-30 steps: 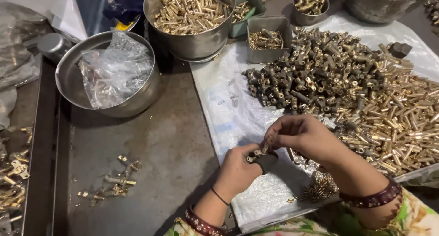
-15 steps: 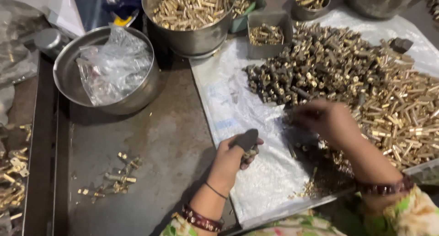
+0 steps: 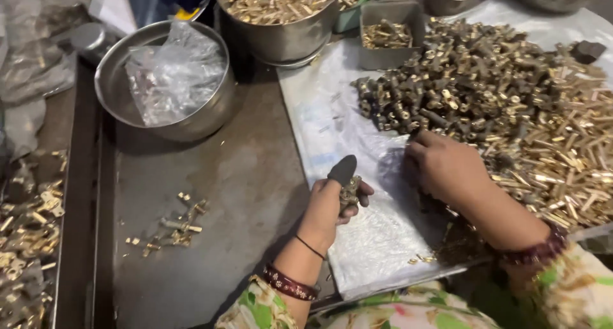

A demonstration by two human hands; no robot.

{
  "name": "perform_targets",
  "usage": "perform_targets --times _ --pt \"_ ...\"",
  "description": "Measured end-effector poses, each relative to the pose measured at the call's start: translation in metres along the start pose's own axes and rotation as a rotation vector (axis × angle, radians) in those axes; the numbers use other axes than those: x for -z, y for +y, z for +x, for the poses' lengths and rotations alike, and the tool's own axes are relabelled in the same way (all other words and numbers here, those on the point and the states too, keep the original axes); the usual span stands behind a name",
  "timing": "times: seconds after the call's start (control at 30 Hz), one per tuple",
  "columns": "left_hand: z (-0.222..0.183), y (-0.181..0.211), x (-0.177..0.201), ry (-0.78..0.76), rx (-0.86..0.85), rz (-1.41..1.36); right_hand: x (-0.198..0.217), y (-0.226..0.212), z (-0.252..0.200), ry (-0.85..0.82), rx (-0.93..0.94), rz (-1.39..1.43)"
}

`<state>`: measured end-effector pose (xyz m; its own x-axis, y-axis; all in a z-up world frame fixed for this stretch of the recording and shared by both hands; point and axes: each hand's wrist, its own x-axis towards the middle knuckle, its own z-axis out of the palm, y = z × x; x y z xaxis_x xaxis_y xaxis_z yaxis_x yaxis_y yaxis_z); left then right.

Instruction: The person sorts small brass hardware fittings on a workbench, picking items one at a time from a large pile, holding each against a small dark pad in the left hand, and placing selected pieces onto a separate pile on the metal table. Bowls and boxes of additional brass parts surround the work area.

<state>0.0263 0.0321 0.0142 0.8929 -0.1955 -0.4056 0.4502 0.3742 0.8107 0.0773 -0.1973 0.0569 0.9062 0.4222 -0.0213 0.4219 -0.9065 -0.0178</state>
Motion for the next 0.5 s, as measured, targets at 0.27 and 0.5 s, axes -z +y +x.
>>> perform_targets --times 0.27,0.5 --pt "0.002 0.03 0.019 0.158 -0.124 -0.174 -0.004 -0.102 -0.037 0.057 0.697 0.668" --pt "0.005 0.024 0.023 0.248 -0.248 -0.202 -0.022 -0.135 -0.035 0.011 0.791 0.354"
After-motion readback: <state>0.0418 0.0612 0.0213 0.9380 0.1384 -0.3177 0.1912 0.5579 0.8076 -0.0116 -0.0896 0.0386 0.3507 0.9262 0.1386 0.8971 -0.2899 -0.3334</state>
